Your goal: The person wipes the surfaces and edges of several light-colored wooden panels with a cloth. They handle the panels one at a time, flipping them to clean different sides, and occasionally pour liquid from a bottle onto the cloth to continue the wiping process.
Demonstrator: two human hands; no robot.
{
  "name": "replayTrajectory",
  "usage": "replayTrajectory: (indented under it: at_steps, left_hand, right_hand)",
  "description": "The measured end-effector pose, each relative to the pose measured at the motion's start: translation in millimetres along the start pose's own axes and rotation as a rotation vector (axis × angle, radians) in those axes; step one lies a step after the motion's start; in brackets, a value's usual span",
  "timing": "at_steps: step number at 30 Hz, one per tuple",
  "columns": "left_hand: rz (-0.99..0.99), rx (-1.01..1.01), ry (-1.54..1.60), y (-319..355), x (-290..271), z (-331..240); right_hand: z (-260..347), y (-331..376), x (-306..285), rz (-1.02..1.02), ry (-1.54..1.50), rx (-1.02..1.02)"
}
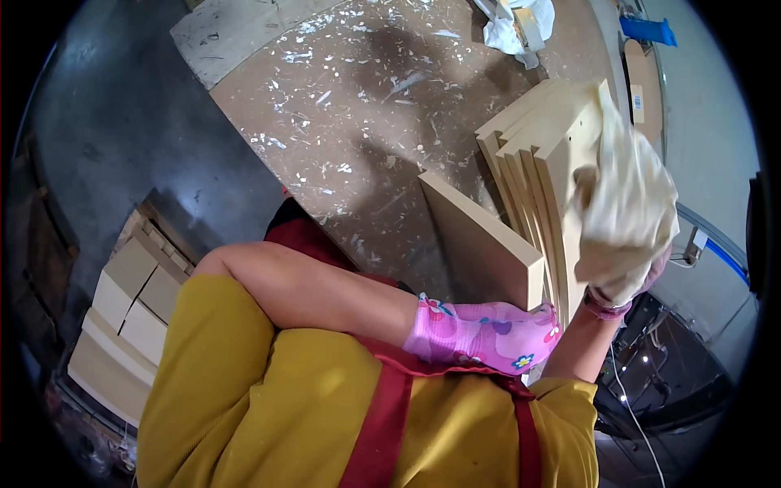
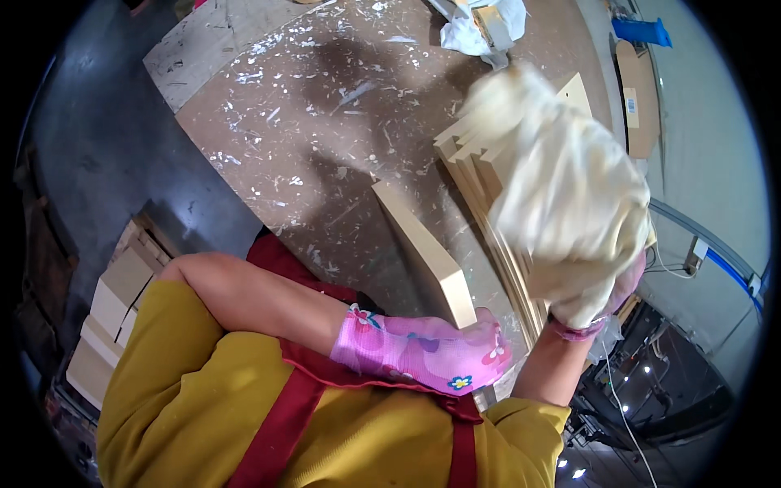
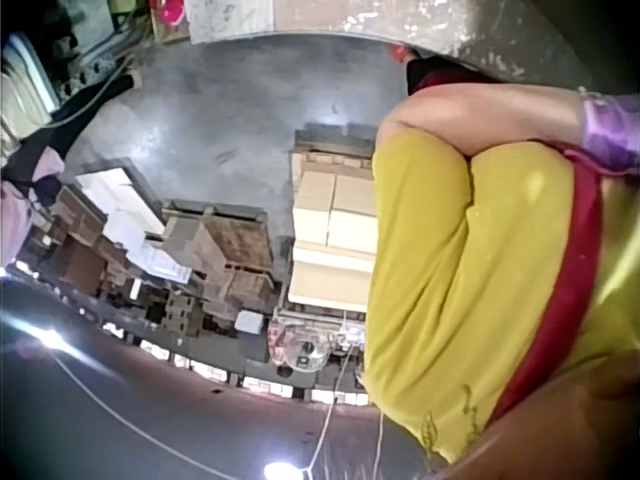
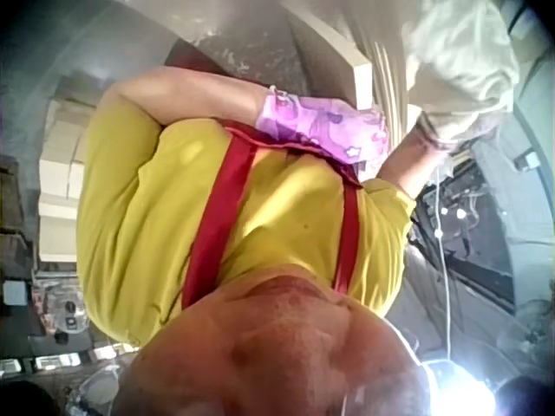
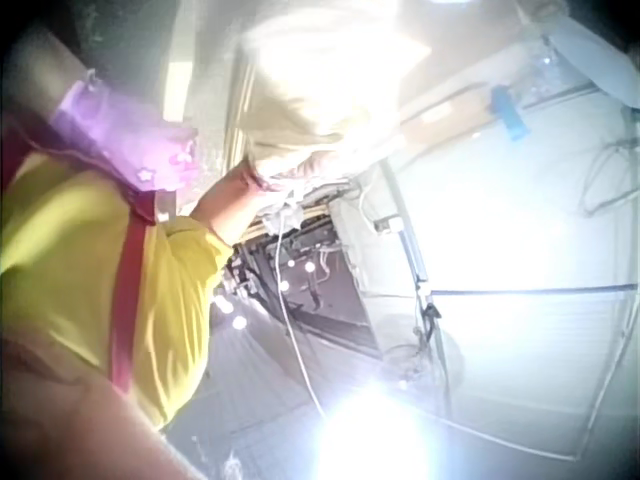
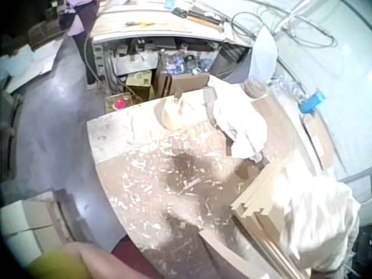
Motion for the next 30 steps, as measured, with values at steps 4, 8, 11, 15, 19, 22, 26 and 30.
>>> replayTrajectory:
  at_steps: [4,8,11,15,19,22,26,30]
  left_hand:
    - [-0.019,-0.016,0.02,3.0,1.4,-1.5]
    - [-0.047,-0.044,0.093,10.1,14.0,-2.0]
    - [-0.091,-0.075,0.274,10.2,22.0,1.1]
    - [-0.003,-0.01,0.018,-7.8,-20.5,-2.3]
    - [0.046,0.079,-0.092,4.9,36.1,-8.8]
    - [0.067,0.118,-0.208,6.8,36.7,-14.0]
    - [0.083,0.211,-0.382,8.0,33.3,-20.8]
    - [0.083,0.24,-0.502,10.2,50.0,-16.2]
  right_hand:
    - [-22.1,6.6,16.6,0.264,-0.215,0.155]
    - [-95.2,8.3,38.9,0.252,0.53,0.277]
    - [-107.6,12.2,30.9,0.243,0.608,0.164]
    - [-88.8,15.8,41.8,0.257,0.268,0.447]
    - [-148.2,16.6,-24.1,0.065,0.749,0.163]
    - [-155.0,0.9,-5.5,0.401,0.539,0.161]
    - [-90.7,19.0,35.3,0.352,0.657,0.021]
    - [-134.0,16.1,-24.4,0.282,0.71,0.069]
Point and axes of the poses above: each hand's wrist, its own y-axis away from the middle knuckle, its own x-axis out of the palm, z = x × y, the point moved 6 cm from there along -y, towards the middle knuckle, and after that the axes turned 1 degree about -y, right-handed, at the moved point
